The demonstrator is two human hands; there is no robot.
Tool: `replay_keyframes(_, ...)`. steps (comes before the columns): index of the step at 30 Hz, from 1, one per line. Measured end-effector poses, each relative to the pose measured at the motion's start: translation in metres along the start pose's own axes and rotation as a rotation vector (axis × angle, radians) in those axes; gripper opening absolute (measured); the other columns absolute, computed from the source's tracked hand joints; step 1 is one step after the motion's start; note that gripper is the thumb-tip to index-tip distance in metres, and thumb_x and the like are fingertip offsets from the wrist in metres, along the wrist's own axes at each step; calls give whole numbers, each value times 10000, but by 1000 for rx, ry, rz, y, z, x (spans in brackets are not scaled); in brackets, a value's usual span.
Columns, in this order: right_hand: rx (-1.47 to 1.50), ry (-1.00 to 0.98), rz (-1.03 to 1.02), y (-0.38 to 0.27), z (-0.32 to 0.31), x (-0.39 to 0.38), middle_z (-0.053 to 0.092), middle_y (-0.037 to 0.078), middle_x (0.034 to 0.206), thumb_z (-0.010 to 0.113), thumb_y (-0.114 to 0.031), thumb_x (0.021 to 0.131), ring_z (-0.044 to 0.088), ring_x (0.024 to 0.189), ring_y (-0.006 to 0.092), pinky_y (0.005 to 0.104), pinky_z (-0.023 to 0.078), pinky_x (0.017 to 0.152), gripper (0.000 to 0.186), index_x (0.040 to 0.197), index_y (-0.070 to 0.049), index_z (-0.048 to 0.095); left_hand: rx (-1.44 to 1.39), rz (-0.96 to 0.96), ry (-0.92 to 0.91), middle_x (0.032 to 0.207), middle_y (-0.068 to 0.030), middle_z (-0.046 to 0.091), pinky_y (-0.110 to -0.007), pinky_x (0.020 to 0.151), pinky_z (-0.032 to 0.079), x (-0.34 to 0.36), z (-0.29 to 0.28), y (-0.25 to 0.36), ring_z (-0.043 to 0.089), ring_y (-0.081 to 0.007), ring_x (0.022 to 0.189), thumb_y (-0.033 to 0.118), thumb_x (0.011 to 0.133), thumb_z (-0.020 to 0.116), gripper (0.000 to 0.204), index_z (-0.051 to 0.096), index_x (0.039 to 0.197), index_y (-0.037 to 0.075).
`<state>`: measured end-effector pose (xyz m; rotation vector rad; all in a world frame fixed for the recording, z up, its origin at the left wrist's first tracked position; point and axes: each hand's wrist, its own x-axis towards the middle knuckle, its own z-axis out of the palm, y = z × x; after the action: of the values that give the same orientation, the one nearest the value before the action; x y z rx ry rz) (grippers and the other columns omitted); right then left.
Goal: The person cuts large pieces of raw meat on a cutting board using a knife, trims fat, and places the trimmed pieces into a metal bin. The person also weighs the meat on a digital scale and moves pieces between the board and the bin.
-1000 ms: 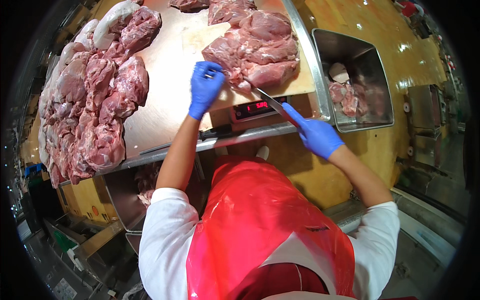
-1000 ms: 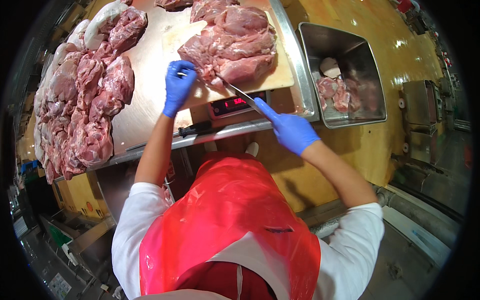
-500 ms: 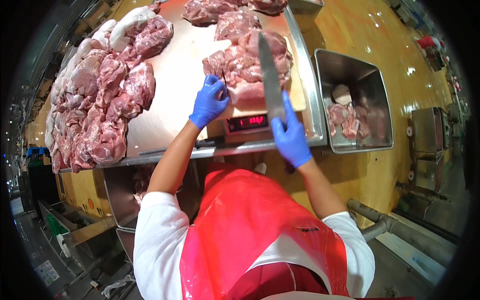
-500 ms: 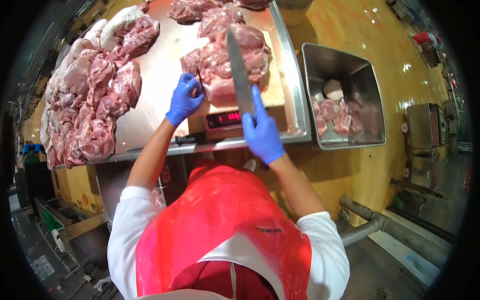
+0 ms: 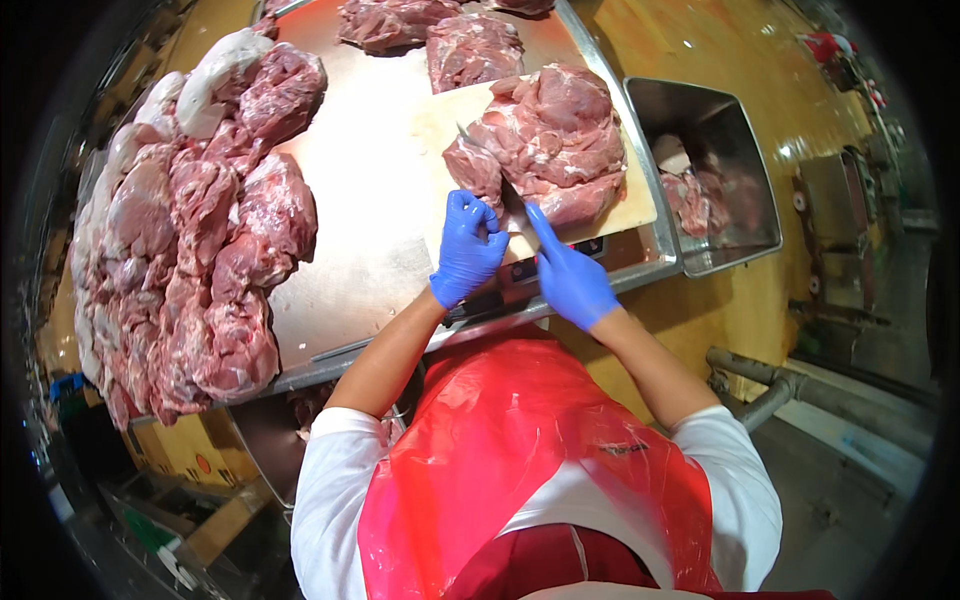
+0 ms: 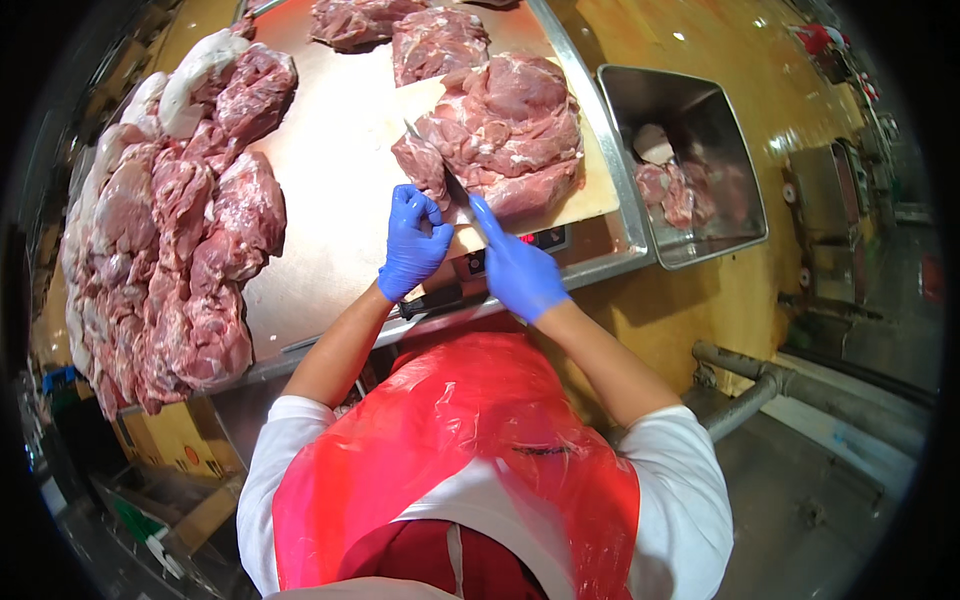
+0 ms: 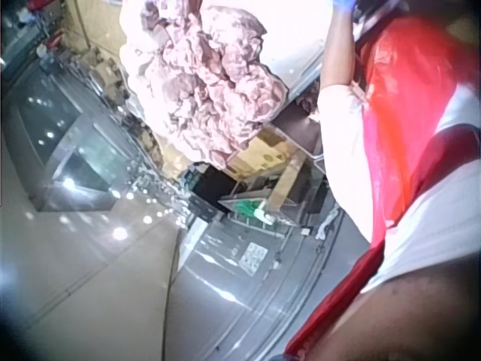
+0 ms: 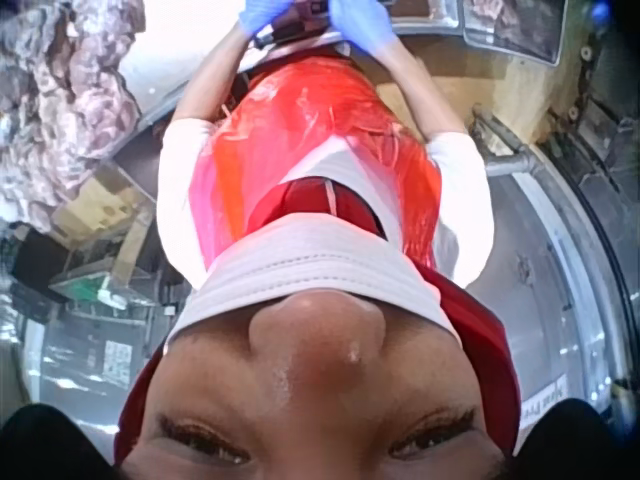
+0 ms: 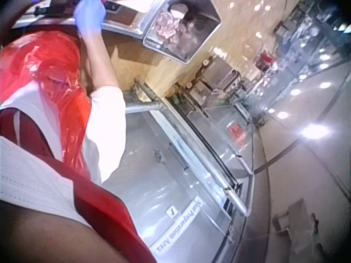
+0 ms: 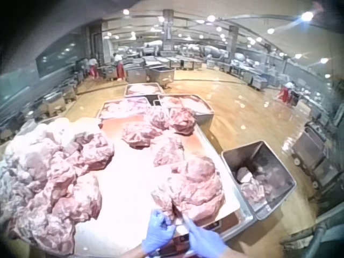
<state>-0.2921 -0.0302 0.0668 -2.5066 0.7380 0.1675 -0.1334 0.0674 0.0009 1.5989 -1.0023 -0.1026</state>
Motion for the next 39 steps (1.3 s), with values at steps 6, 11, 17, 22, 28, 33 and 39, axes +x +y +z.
replay_keyframes(6,-198,-278,90,13,-76,-99,668,242,837,512,-98,905,648,726,427,531,513,652,790,1570,-295,134,-471,-625,-87,837,-15,509,-274,664,478,32,-67,-22,509,-91,722,-23,759,571,144,495,864,39)
replay_keyframes(11,364,156,150,-30,-107,-96,568,87,680,543,-100,950,558,576,143,323,479,604,635,1541,-126,311,-48,-449,-377,896,-59,596,-250,669,471,58,-127,-21,562,-110,812,207,874,752,533,502,1323,65)
replay_keyframes(17,994,645,212,-31,-86,-51,555,17,723,557,-236,1002,493,506,76,207,396,436,189,1070,-64,518,44,-225,-205,1261,-119,533,-360,885,497,103,-170,28,575,-230,1112,260,882,736,501,527,1292,62)
replay_keyframes(22,1234,509,417,35,-32,-49,572,46,736,563,-281,992,552,521,105,227,456,429,222,1069,-76,526,206,44,-245,1266,-120,573,-408,943,479,110,-127,32,567,-247,1161,251,914,703,452,541,1290,61)
replay_keyframes(28,1659,481,145,88,-16,19,565,53,722,529,-302,1023,562,514,138,283,544,556,202,959,-113,496,696,156,-196,1350,-229,463,-530,935,441,55,-14,12,502,-466,1129,291,728,764,511,582,1149,66)
replay_keyframes(33,1604,404,94,100,-25,96,551,38,716,533,-295,1021,546,515,122,259,487,445,202,951,-112,483,526,83,29,1364,-280,395,-497,1048,394,11,20,14,447,-464,1231,156,728,773,409,576,1072,54)
replay_keyframes(39,1140,193,50,116,-76,122,549,51,685,513,-255,1017,493,436,111,259,437,407,183,1015,-75,478,475,14,121,1406,-253,352,-486,1104,364,-19,26,24,405,-447,1299,64,697,744,411,569,1069,74)
